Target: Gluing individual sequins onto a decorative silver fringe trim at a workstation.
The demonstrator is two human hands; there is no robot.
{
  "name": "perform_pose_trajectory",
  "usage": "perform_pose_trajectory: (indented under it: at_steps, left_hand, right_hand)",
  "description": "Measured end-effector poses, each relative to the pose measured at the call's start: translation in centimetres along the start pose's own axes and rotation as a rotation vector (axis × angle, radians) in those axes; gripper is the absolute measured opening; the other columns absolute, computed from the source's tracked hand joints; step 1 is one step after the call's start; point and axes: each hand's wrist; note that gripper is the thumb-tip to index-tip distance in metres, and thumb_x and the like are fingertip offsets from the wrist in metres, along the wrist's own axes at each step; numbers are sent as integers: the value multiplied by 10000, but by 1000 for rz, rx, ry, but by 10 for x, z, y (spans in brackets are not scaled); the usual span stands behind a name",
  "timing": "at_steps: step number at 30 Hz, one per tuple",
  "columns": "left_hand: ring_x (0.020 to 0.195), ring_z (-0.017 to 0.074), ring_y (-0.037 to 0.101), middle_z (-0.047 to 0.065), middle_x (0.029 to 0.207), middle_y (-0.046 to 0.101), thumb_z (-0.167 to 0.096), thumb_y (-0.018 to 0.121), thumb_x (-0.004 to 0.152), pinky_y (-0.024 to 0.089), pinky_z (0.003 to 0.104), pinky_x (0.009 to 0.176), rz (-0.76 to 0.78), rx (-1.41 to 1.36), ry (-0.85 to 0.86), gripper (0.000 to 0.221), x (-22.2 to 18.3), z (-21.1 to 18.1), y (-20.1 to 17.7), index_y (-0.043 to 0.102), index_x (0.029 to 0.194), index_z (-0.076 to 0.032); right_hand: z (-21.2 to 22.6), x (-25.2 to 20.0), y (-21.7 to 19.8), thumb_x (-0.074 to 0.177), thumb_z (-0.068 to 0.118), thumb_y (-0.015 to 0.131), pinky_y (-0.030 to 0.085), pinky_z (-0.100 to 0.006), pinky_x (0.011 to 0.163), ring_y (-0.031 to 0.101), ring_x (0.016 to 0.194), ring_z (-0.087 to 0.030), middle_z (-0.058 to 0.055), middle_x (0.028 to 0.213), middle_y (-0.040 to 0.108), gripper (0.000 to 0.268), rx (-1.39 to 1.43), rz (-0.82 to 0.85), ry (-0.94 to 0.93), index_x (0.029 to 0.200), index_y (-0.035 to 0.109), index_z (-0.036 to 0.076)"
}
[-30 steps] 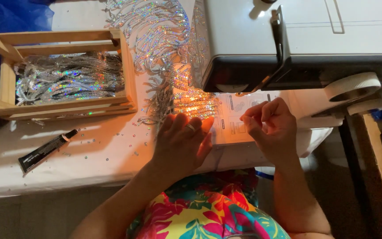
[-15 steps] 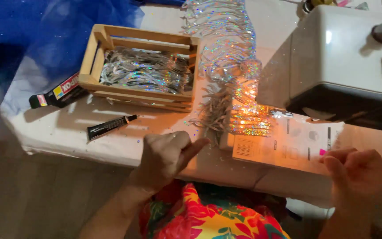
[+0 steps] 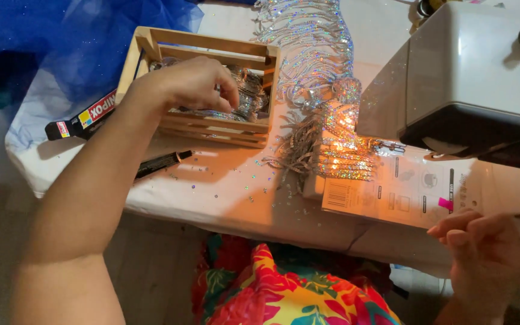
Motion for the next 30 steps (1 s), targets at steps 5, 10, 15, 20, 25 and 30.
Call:
perform_pose_trajectory:
  at_steps: [5,10,15,20,25,30]
  left_hand:
    - [853,152,680,-11,860,765,-186,778,758,488,358,696,141,117,-38,159,21,-15,0,825,908,-210]
    - [752,208,634,35,756,706,-225,718,749,458,389,641,213,225,-26,177,36,-12,11,815,896,-227]
    - [902,250,670,25,1002,749,-227,741,849,499,423,706,230,192,-157,139,26,-28,6,816,965,-220]
    - [806,177,648,0,852,744,-228,742,825,457,366,673,180,112,-42,116,33,-4,13,821,906,-206]
    - [743,81,613,-40,786,749,-133,761,814,437,285,675,76,-154,7,68,16,9,6,816,849,-153]
    - [717,50,581,-10,775,716,-109,721,810,422,229,646,12,-518,-8,87,-5,14,-1,780,866,-79]
  right_hand:
    - [19,-1,10,947,217,608,477,-286,747,601,744,-171,-113,796,599,241,-3,-25,52,882,392,132]
    - [12,-1,5,942,256,627,494,-278,715,617,716,-177,-115,785,603,259,4,-11,13,914,405,125]
    - [14,-1,6,956,166,591,490,-267,728,621,744,-164,-101,815,621,201,2,16,7,897,404,126]
    - [17,-2,6,942,216,615,471,-270,752,611,744,-165,-105,824,622,222,21,0,28,899,414,134]
    - [13,-4,4,941,147,621,485,-275,758,629,740,-179,-110,816,614,188,28,-16,18,936,433,128]
    - [8,-5,-1,933,168,627,502,-287,755,637,754,-178,-125,826,630,196,21,49,44,943,437,122]
Point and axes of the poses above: each hand's wrist, its own x-axis towards the middle knuckle, its own y-axis out of the palm, z = x × y
